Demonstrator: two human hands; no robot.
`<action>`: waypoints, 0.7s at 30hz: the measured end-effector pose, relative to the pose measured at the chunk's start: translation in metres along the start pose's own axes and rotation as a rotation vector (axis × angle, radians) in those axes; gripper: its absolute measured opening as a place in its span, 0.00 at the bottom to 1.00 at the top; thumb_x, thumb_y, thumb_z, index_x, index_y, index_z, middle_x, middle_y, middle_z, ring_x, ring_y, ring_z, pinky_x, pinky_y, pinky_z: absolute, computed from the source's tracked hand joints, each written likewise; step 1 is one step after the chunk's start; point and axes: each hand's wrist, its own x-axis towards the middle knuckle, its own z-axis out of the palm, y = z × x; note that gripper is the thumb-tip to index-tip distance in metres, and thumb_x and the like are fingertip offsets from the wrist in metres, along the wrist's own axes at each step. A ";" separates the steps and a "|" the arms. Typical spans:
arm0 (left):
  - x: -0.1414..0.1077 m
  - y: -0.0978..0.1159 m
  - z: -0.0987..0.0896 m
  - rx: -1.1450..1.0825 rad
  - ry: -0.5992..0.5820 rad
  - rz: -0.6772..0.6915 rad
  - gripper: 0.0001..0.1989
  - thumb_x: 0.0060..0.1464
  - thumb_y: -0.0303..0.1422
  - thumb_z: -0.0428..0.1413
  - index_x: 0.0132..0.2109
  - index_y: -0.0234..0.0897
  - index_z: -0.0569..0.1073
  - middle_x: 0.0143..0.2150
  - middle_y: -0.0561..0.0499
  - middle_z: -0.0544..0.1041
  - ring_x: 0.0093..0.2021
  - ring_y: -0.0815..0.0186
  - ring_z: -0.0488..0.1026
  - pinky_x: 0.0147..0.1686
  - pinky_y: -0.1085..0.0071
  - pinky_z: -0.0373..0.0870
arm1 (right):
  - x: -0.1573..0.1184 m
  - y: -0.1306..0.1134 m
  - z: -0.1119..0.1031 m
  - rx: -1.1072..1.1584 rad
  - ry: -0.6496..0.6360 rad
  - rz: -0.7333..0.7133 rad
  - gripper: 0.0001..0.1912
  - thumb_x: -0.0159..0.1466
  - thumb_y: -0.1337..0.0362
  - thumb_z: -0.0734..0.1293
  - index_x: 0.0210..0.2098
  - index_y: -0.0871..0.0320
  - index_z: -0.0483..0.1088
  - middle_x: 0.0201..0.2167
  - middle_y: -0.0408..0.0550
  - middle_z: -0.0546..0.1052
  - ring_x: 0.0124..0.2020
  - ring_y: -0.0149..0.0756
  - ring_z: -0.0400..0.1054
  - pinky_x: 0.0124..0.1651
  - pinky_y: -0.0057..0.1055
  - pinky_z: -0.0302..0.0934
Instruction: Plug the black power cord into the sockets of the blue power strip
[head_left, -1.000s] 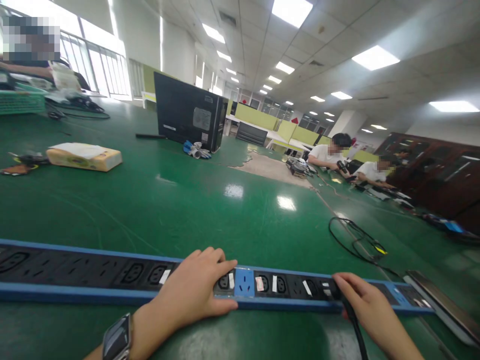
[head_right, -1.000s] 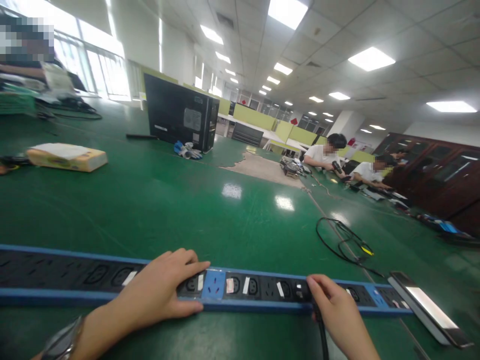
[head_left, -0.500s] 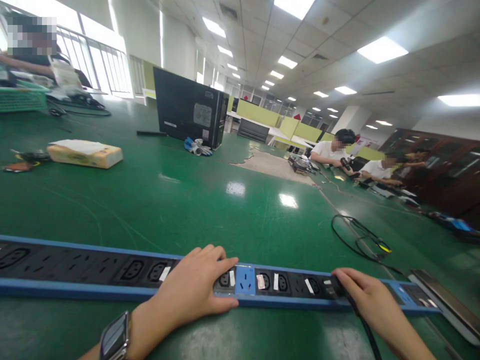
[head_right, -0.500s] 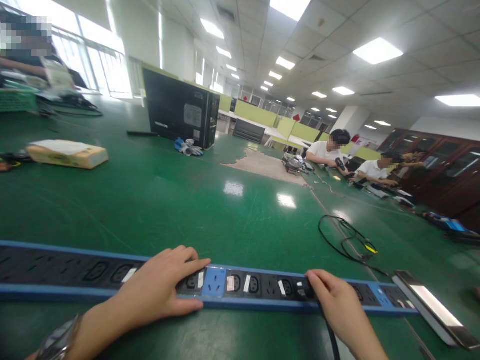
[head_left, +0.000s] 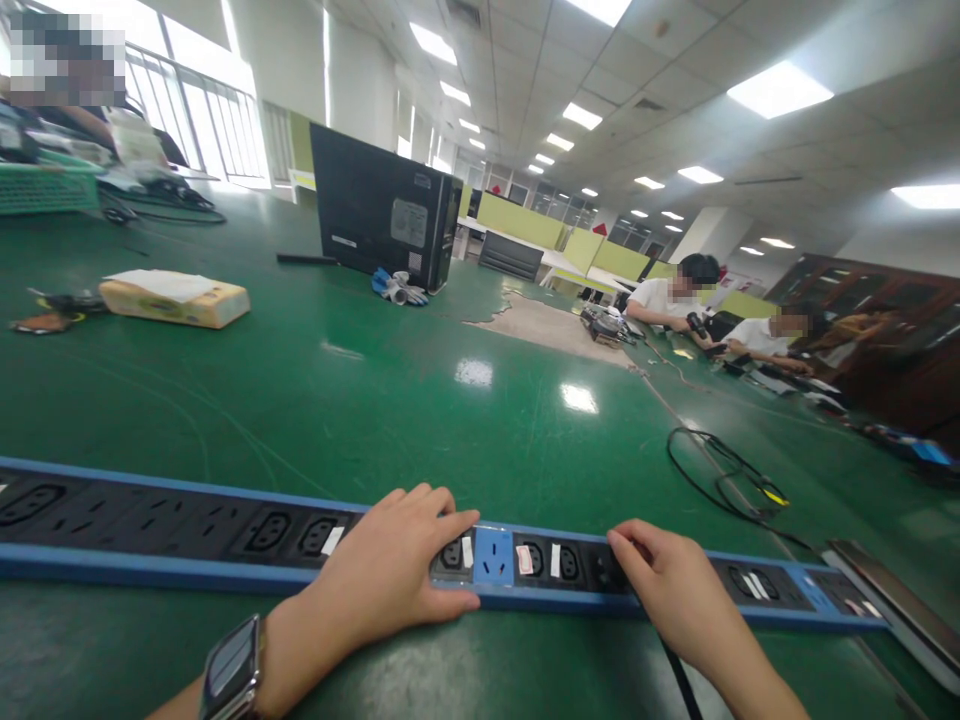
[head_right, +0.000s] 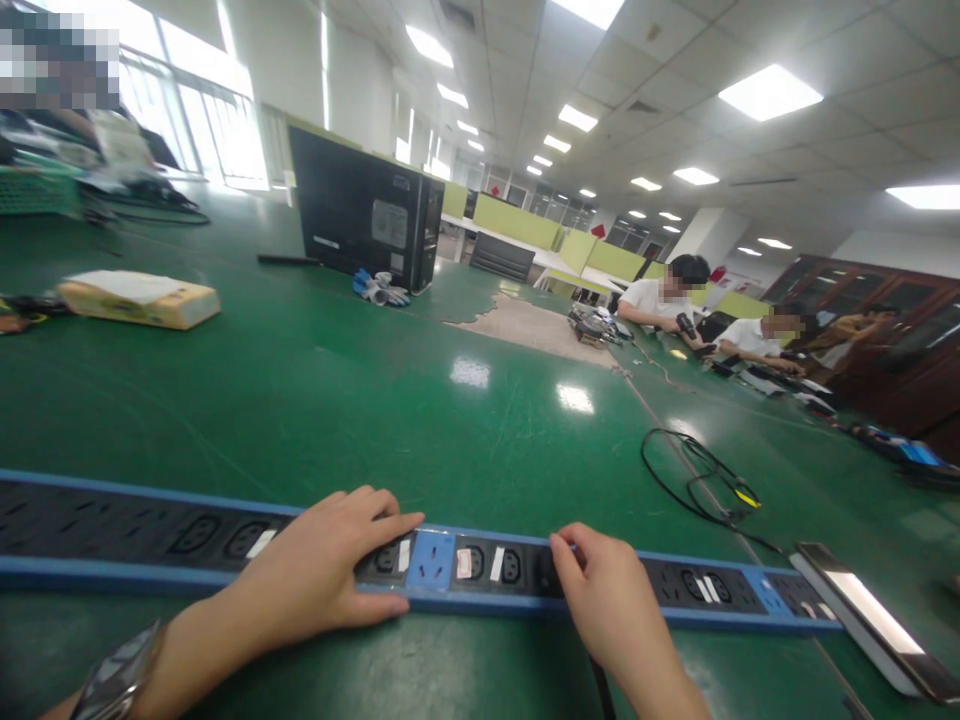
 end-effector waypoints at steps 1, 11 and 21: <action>0.000 0.000 0.000 -0.002 0.001 0.000 0.33 0.43 0.49 0.63 0.57 0.47 0.69 0.46 0.50 0.72 0.46 0.54 0.69 0.46 0.56 0.65 | 0.000 -0.001 0.000 -0.006 -0.003 0.002 0.21 0.64 0.50 0.54 0.30 0.53 0.72 0.26 0.43 0.77 0.31 0.38 0.70 0.35 0.32 0.55; 0.001 0.003 -0.004 0.000 -0.015 0.002 0.33 0.44 0.48 0.63 0.57 0.45 0.70 0.46 0.48 0.72 0.45 0.54 0.69 0.46 0.56 0.65 | 0.008 -0.004 0.001 -0.119 0.042 0.055 0.18 0.63 0.52 0.54 0.28 0.53 0.69 0.20 0.42 0.71 0.26 0.37 0.66 0.31 0.30 0.52; 0.000 0.000 -0.001 0.009 0.010 0.012 0.33 0.43 0.49 0.64 0.56 0.47 0.70 0.45 0.49 0.72 0.45 0.54 0.68 0.45 0.57 0.65 | 0.009 -0.012 0.015 -0.278 0.028 0.016 0.13 0.65 0.60 0.57 0.26 0.54 0.65 0.23 0.44 0.74 0.28 0.36 0.69 0.30 0.28 0.49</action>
